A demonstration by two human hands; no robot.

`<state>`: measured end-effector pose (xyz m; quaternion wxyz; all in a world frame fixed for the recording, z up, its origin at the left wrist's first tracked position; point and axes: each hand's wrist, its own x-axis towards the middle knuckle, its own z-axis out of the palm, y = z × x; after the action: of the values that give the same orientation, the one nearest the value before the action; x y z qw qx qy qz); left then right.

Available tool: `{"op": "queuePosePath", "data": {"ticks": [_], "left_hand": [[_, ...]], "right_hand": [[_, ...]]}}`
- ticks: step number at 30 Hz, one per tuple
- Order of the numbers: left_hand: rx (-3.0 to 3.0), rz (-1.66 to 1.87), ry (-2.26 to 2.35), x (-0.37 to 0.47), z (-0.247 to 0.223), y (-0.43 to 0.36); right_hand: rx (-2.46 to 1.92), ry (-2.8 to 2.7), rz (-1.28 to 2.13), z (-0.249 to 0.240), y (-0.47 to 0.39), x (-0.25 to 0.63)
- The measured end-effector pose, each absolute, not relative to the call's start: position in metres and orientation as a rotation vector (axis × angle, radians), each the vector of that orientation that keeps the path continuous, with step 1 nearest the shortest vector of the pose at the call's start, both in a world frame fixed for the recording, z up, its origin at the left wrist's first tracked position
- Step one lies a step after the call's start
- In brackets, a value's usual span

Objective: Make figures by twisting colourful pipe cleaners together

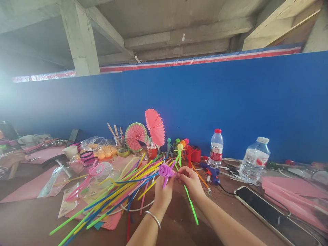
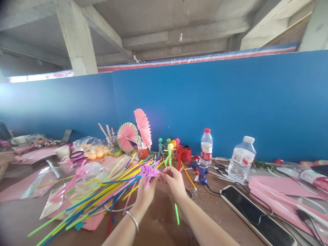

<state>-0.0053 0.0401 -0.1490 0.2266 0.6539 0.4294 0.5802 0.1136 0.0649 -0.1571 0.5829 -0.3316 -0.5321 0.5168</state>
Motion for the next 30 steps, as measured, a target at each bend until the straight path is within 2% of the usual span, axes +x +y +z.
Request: {"op": "queuePosePath", "data": {"ticks": [4,11,14,22,30], "left_hand": [[1.874,1.594,1.158,-0.006,-0.154,0.044],[1.902,1.622,1.178,-0.004,-0.158,0.046],[1.783,1.598,1.254,-0.006,-0.159,0.048],[1.639,1.579,1.36,-0.008,-0.164,0.054],[1.61,1.605,1.422,-0.008,-0.164,0.054]], "right_hand": [[-0.734,-1.058,1.477,-0.158,0.067,0.112],[-0.794,-1.111,1.504,-0.158,0.071,0.117],[-0.763,-1.173,1.363,-0.155,0.07,0.117],[-0.86,-1.578,0.608,-0.156,0.06,0.117],[-0.851,-1.703,0.431,-0.156,0.059,0.118]]}}
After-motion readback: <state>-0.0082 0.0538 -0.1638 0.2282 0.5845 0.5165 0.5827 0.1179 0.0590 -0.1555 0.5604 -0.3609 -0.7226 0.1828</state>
